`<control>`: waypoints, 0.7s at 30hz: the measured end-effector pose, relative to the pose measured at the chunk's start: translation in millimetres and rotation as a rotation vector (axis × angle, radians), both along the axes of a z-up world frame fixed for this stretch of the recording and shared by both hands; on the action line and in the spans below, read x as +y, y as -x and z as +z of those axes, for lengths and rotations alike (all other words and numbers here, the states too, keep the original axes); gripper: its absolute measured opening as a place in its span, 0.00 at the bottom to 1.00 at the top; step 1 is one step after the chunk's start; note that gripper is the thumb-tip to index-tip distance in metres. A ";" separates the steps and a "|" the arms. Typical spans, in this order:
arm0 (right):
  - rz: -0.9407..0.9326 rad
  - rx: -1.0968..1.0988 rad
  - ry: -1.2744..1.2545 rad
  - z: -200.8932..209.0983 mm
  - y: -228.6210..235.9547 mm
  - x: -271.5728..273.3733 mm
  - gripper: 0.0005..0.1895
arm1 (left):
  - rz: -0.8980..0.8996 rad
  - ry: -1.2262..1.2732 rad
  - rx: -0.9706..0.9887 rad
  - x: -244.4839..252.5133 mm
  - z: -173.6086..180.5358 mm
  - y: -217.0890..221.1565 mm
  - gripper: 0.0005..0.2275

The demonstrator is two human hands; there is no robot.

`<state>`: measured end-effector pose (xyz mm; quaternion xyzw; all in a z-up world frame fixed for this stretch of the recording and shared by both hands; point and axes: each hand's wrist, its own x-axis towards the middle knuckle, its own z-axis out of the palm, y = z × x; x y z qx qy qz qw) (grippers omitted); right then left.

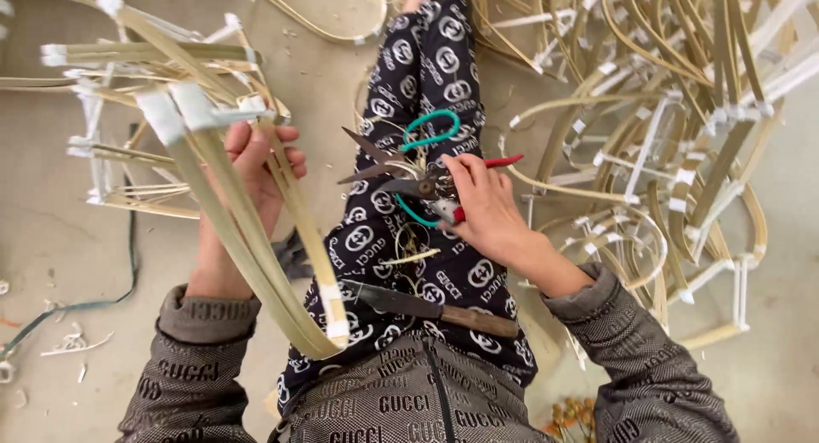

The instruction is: Assembling and trimming curved wooden or bamboo frame components using snips.

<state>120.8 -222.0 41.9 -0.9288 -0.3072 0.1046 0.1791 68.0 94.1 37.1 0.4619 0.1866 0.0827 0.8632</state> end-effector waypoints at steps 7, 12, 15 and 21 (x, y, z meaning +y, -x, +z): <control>0.234 -0.015 -0.129 -23.0 39.9 7.3 0.37 | 0.001 0.255 0.001 1.9 10.7 -15.3 0.08; 0.288 0.439 -0.119 -40.1 78.6 20.7 0.28 | -0.005 0.257 -0.063 1.9 -12.1 -29.2 0.08; 0.233 0.550 -0.131 -55.5 89.3 20.3 0.28 | 0.024 0.248 -0.071 6.1 -10.0 -30.4 0.06; 0.331 0.702 -0.203 -28.1 72.1 11.3 0.23 | 0.068 0.270 -0.168 23.2 16.5 -30.5 0.16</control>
